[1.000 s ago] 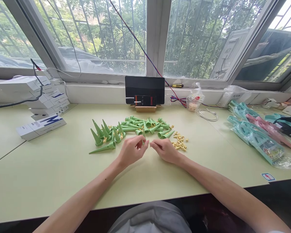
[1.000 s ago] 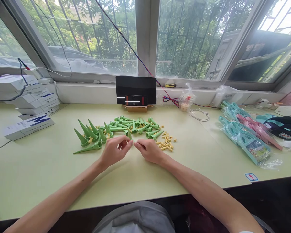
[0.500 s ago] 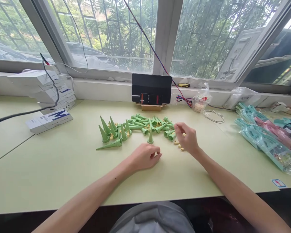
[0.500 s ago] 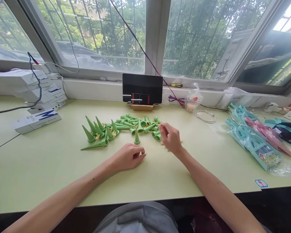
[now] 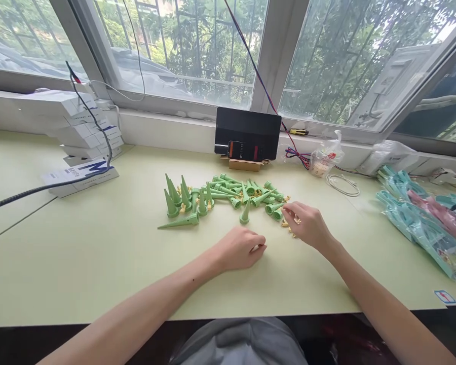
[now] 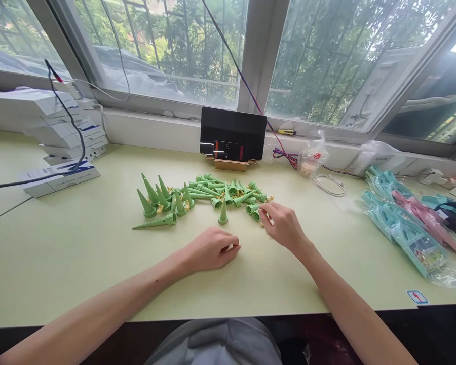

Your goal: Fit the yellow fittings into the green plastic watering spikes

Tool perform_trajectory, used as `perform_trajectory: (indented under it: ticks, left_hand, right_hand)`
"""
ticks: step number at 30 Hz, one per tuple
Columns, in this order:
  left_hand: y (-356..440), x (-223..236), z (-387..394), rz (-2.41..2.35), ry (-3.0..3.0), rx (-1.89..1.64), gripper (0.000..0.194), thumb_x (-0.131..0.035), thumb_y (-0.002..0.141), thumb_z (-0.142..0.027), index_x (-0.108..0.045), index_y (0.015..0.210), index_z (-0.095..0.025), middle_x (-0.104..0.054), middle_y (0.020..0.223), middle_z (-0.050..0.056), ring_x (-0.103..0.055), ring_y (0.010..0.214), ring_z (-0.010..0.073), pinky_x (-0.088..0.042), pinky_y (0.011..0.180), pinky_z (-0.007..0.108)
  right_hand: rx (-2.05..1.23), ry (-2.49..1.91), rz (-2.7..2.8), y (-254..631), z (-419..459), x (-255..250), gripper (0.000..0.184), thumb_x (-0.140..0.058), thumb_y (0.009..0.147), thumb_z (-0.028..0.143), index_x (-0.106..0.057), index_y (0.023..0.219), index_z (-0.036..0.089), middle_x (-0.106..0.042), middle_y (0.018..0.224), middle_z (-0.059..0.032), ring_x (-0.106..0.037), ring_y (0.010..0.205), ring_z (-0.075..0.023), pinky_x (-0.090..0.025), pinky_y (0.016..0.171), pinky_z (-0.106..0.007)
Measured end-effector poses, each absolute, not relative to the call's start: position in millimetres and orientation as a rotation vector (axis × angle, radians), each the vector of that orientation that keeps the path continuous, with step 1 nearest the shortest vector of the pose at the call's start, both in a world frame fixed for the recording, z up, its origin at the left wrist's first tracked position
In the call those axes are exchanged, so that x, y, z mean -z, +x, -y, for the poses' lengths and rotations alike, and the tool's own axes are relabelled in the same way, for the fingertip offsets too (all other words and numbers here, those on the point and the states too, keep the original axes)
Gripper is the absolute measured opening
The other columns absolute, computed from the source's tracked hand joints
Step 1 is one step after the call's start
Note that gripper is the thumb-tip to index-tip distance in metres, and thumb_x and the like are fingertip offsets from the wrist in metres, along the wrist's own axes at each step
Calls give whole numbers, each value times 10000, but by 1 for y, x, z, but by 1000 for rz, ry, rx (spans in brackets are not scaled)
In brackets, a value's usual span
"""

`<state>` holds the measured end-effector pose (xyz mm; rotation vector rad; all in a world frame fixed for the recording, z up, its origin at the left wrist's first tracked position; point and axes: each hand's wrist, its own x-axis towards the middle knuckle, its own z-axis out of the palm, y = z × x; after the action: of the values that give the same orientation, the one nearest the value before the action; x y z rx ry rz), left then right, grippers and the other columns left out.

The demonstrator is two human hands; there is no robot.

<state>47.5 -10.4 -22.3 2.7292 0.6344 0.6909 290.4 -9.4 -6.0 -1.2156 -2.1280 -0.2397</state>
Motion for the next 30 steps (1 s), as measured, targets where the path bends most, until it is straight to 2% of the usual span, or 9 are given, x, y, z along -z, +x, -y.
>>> perform_trajectory:
  ticks: [5, 11, 17, 22, 30]
  left_hand:
    - [49, 23, 11, -624, 2774, -675, 253, -502, 872, -167, -528, 620, -175, -560, 549, -6, -476, 475, 114, -297, 496, 257]
    - [50, 22, 12, -624, 2795, -650, 269, -492, 883, -167, -519, 616, -174, -575, 555, -5, -485, 485, 113, -295, 508, 258]
    - [50, 22, 13, -649, 2803, -641, 269, -500, 890, -177, -533, 623, -173, -589, 568, -7, -497, 491, 115, -286, 508, 269]
    - [50, 22, 13, -648, 2802, -639, 272, -502, 892, -179, -533, 621, -172, -580, 562, -7, -489, 487, 114, -281, 503, 266]
    - [49, 25, 13, -666, 2751, -689, 263, -511, 862, -158, -488, 600, -176, -535, 537, -24, -429, 469, 106, -283, 493, 255]
  right_hand:
    - [213, -1224, 2306, 298, 20, 1, 127, -515, 935, 190, -620, 864, 192, -654, 783, -47, -600, 696, -165, -421, 644, -263]
    - [205, -1341, 2517, 300, 27, -5, 127, -543, 915, 166, -640, 838, 195, -646, 833, -49, -603, 784, -181, -422, 684, -278]
    - [399, -1490, 2642, 293, 30, 3, 222, -486, 916, 73, -599, 754, 176, -592, 790, -40, -538, 722, -165, -351, 625, -278]
    - [421, -1536, 2661, 287, 33, 2, 262, -464, 875, -23, -557, 719, 167, -567, 757, -39, -498, 703, -159, -307, 607, -272]
    - [197, -1473, 2637, 273, 41, 1, 266, -451, 894, -26, -526, 731, 170, -545, 754, -31, -465, 717, -161, -306, 618, -264]
